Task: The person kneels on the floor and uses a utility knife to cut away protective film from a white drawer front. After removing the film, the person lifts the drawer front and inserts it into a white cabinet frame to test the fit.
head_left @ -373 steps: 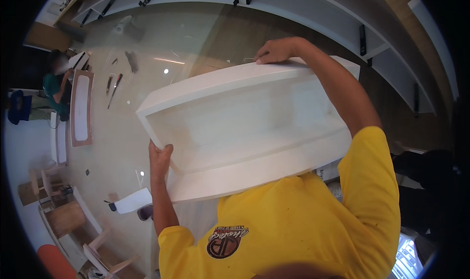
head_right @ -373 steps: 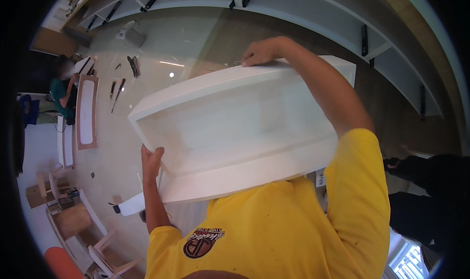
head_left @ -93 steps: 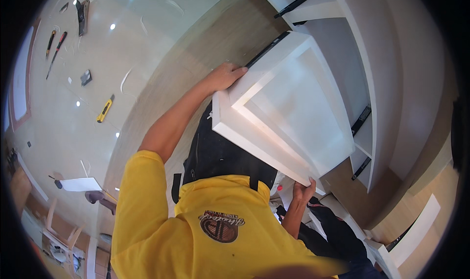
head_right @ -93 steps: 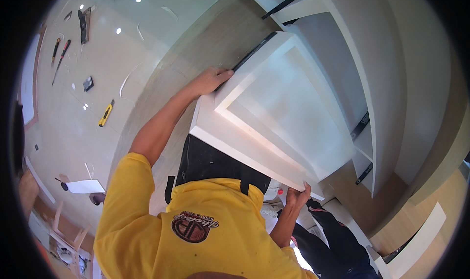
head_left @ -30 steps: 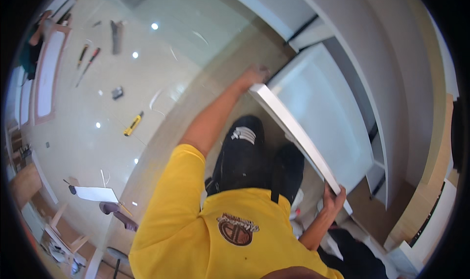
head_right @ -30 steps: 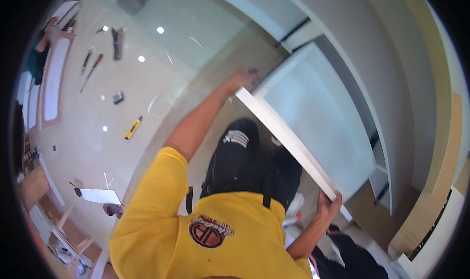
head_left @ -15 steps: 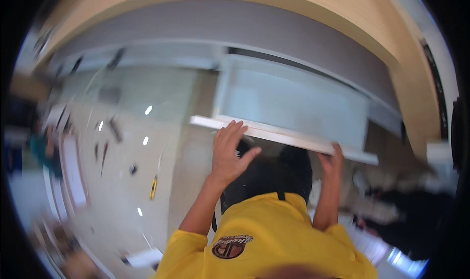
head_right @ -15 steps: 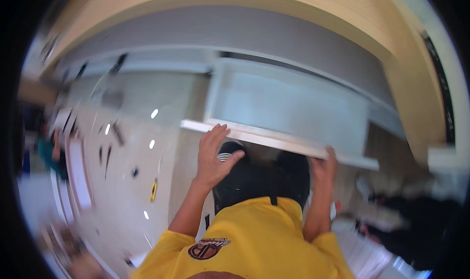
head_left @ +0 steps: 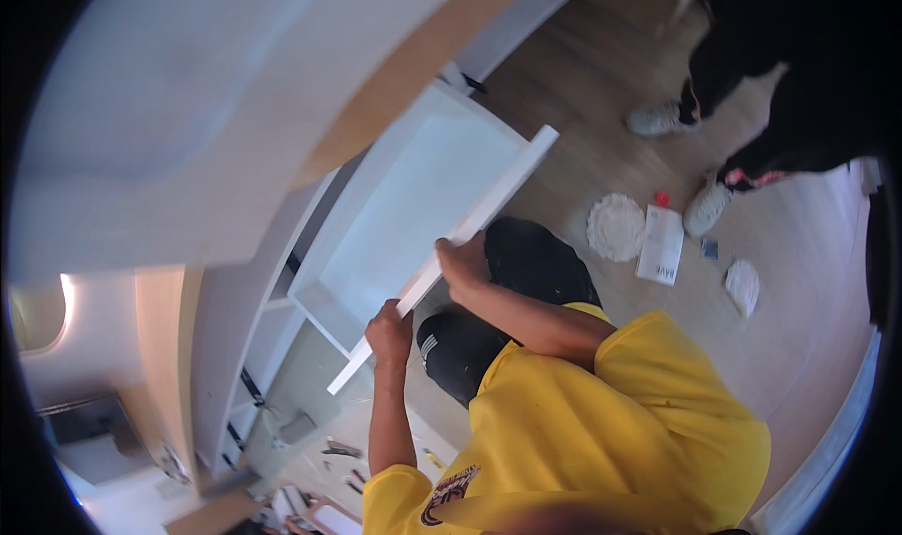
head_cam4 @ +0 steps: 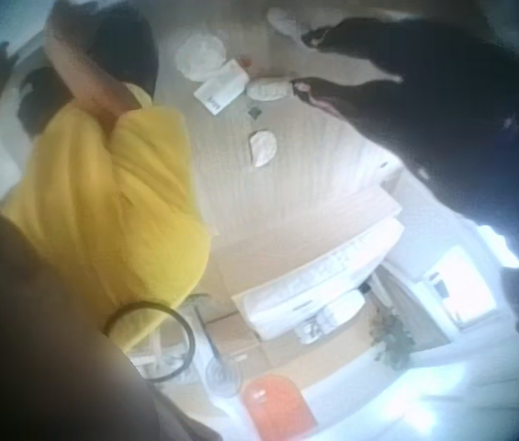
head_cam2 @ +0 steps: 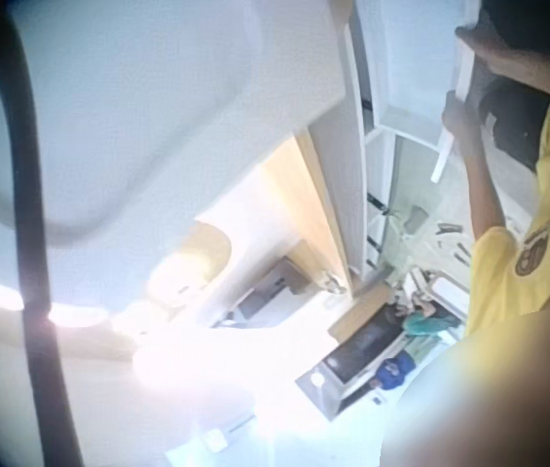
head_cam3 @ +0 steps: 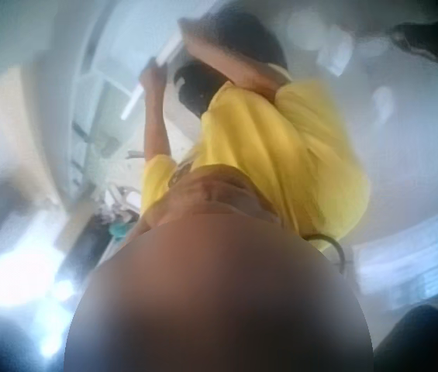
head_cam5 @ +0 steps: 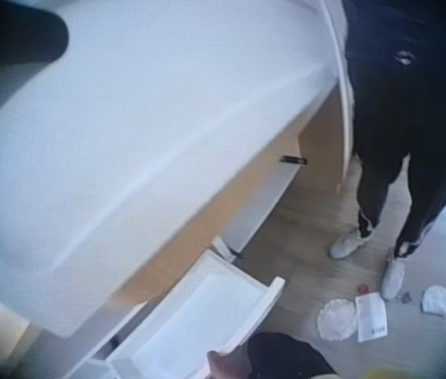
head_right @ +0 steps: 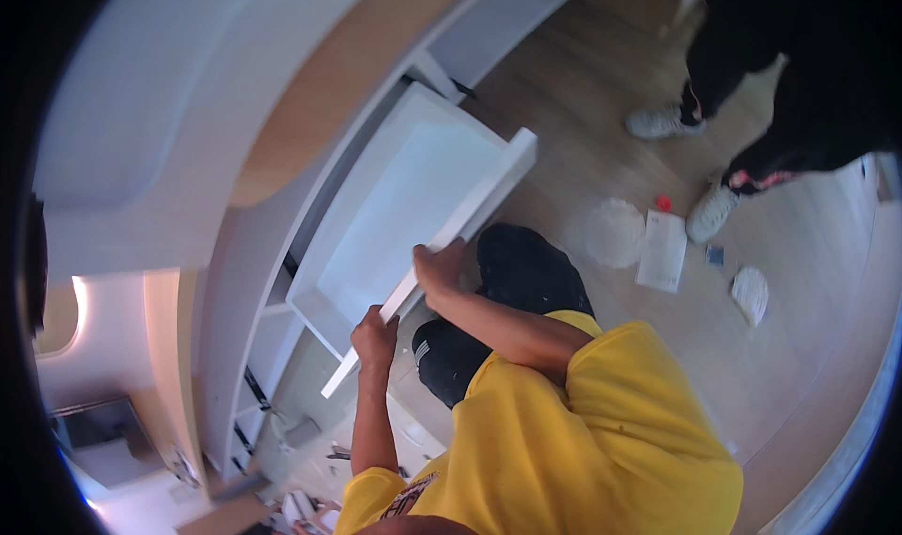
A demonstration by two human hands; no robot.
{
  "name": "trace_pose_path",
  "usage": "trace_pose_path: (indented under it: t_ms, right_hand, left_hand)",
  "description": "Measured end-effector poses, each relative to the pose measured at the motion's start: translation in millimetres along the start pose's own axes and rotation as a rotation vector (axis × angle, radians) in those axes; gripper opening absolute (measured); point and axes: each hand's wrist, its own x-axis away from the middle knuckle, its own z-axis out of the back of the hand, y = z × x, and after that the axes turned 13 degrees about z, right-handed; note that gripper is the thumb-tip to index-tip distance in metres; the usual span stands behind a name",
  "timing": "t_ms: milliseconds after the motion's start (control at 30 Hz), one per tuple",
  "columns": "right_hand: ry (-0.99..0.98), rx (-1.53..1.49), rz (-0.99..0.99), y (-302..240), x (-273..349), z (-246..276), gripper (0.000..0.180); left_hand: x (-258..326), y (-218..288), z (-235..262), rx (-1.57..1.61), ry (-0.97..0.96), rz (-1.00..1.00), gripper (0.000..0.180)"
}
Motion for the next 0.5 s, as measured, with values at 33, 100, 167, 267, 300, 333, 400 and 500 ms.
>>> trace_pose_path:
  t_ms: [33, 100, 167, 267, 300, 333, 400, 500]
  right_hand:
    - [-0.007, -0.011, -0.011, -1, 2, 1, 0.052]
    - [-0.003, 0.051, -0.017, -1, 8, 4, 0.054]
    - [-0.001, 0.045, -0.029, -2, 12, 9, 0.057]
    - [-0.01, -0.01, -0.106, -2, 15, 16, 0.065]
    - [-0.014, -0.018, -0.116, -2, 14, 17, 0.067]
    - [-0.032, -0.024, -0.135, -3, 14, 17, 0.07]
    - [-0.019, 0.016, -0.172, -5, 13, 17, 0.076]
    - [0.001, 0.047, -0.182, -8, 12, 14, 0.082]
  left_hand:
    - [1, -1, -1, 0.027, 0.027, -0.015, 0.029]
    - [4, -3, -2, 0.056, 0.056, -0.035, 0.026]
    - [7, -5, -2, 0.049, 0.014, -0.021, 0.03]
    - [8, -6, -2, 0.051, -0.037, 0.005, 0.033]
    - [8, -6, -3, 0.046, -0.039, 0.009, 0.033]
    - [9, -7, -2, 0.046, -0.035, 0.016, 0.034]
    - [10, -6, -1, -0.008, 0.012, -0.029, 0.03]
    - [11, -4, 1, -0.019, 0.041, -0.093, 0.028]
